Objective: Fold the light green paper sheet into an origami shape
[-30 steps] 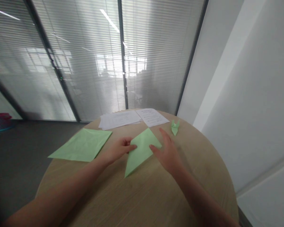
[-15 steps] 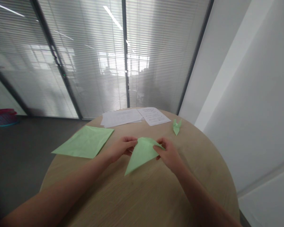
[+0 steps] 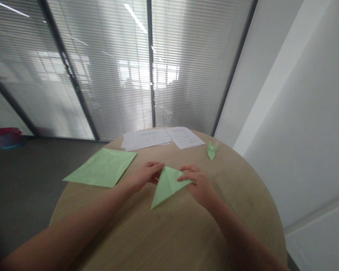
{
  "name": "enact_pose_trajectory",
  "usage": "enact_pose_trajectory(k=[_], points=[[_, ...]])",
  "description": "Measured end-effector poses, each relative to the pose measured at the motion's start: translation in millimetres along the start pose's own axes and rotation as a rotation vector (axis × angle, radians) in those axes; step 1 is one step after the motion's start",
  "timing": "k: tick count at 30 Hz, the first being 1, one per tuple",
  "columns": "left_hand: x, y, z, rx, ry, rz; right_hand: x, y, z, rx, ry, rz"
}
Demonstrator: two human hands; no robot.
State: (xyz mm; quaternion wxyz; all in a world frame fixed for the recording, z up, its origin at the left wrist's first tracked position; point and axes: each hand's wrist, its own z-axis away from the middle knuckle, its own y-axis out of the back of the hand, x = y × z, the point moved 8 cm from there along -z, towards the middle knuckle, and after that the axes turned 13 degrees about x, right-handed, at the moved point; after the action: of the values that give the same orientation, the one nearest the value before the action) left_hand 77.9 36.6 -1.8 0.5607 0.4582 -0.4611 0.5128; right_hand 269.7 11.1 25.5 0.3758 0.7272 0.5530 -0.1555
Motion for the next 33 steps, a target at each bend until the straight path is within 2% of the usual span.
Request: enact_pose_trajectory(k=[4, 9, 13, 16, 19, 22, 24, 29, 33], points=[[-1.7, -0.5, -0.2, 0.008, -0.021, -0.072, -7.0, -2.9, -0.5, -0.052, 0.025, 0.049], [-0.3, 4.4, -6.0, 0.033, -0.083, -0.146, -6.1, 2.0, -1.9, -0.144, -0.105, -0.018], [-0.5, 6.2, -10.6, 0.051, -0.157, -0.272, 9.9, 10.2, -4.7, -0.087, -0.293, -0.168], [-6.6, 0.2, -12.6, 0.011, -0.195, -0.323, 25.5, 6.5, -2.5, -0.031, -0.383, -0.066], [-11.9, -7.2, -13.6, -0.033, -0.281, -0.412, 26.7, -10.2, 1.9, -0.104, -0.295, 0.135], [-8.2, -12.5, -11.5, -0.04, -0.459, -0.575, 17.2, -28.6, 6.8, -0.22, -0.122, 0.247], [-4.4, -15.3, -8.3, -0.034, -0.564, -0.728, 13.9, -35.4, 9.7, -0.273, -0.064, 0.293], [7.2, -29.9, 9.1, -0.082, -0.825, -1.075, 13.1, -39.6, 12.5, -0.335, -0.013, 0.396], [4.0, -38.3, 17.6, -0.156, -0.842, -1.247, 14.9, -39.7, 14.1, -0.367, -0.016, 0.48]])
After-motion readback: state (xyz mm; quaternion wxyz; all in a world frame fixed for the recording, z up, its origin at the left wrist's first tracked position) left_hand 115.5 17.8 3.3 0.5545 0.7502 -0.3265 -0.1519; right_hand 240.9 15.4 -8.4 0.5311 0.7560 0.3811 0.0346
